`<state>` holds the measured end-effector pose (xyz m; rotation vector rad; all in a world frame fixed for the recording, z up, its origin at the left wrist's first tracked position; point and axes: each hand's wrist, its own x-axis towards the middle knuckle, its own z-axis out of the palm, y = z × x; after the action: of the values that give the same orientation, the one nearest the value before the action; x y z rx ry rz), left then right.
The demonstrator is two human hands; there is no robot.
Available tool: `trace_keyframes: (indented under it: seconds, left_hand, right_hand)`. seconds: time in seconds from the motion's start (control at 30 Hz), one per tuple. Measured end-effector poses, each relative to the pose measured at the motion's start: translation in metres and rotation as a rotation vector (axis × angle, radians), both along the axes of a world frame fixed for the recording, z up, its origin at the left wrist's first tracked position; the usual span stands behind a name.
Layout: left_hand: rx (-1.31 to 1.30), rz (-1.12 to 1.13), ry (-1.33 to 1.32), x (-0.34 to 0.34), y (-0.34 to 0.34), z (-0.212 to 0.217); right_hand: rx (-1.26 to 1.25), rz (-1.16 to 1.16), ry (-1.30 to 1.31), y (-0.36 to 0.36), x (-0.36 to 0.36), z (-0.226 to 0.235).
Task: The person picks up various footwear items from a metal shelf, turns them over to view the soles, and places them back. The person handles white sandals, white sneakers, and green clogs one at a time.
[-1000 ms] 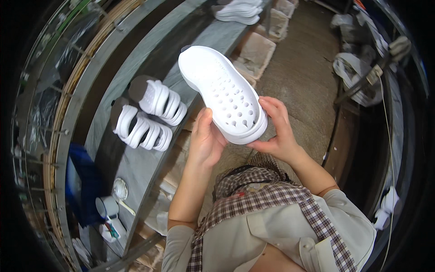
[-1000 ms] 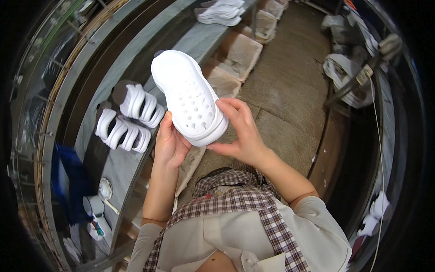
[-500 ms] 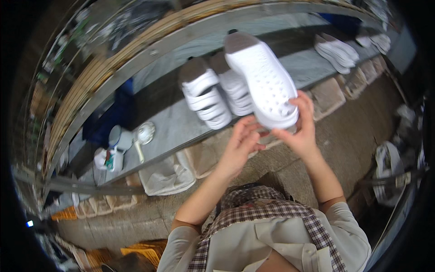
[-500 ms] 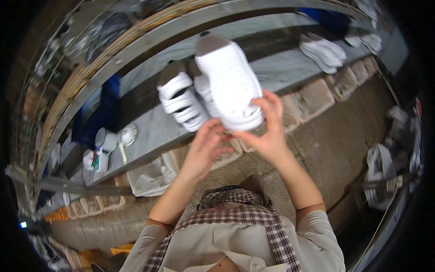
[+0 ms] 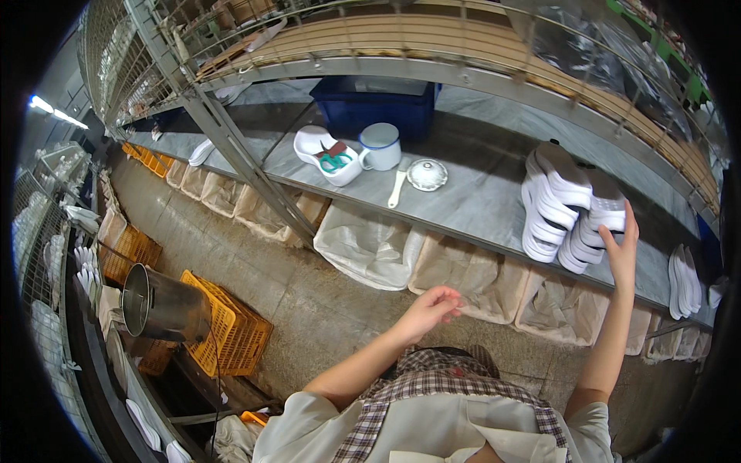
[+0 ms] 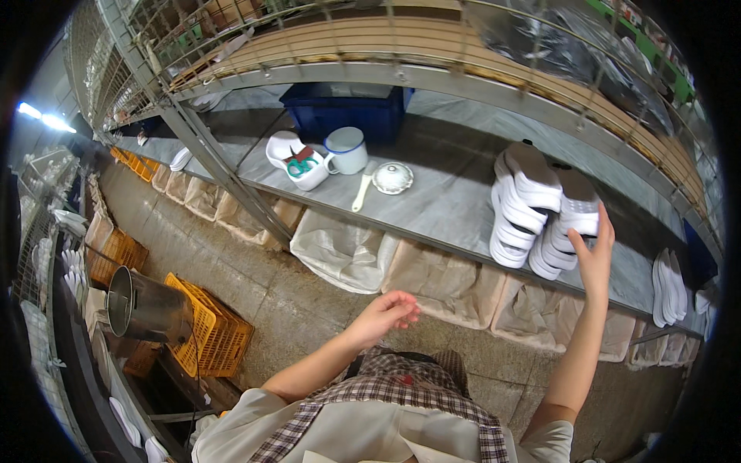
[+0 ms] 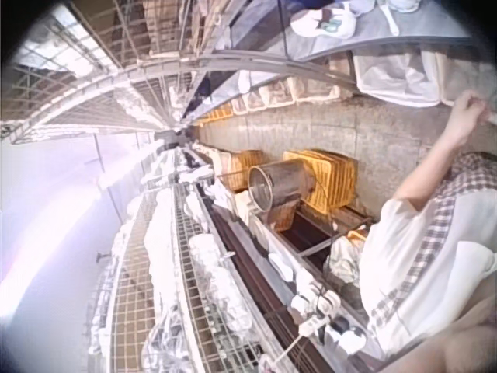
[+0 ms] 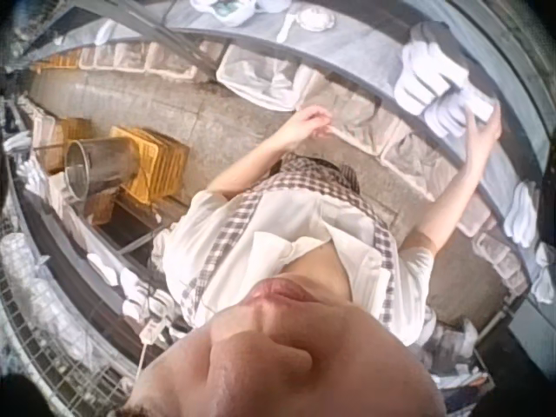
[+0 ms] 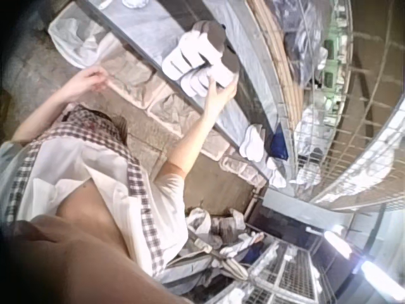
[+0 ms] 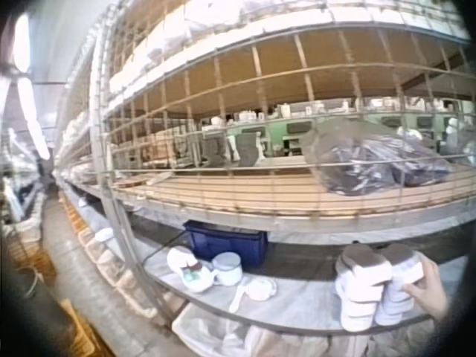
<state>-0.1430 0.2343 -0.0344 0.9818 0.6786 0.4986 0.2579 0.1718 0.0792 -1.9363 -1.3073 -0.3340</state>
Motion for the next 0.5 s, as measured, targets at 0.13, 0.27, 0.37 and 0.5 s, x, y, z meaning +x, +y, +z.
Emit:
trace_keyframes:
  seconds: [0.13, 0.27, 0.37, 0.5]
  left_hand:
    - [-0.079, 0.049, 0.101, -0.055, 0.007, -0.020]
    - [-0.111, 0.082, 0.189, -0.080, 0.014, -0.030]
    - [-0.188, 0.028, 0.164, -0.076, 0.024, -0.045]
    - [-0.177, -0.295, 0.217, -0.073, 0.039, -0.090]
  right_hand:
    - [0.192, -0.122, 0.046, -0.009, -0.033, 0.002]
    - [0.304, -0.136, 0.043, -0.037, -0.100, -0.013]
    - [0.225, 0.072, -0.016, -0.037, -0.134, -0.023]
    - [-0.177, 0.432, -0.138, -0.055, -0.163, -0.050]
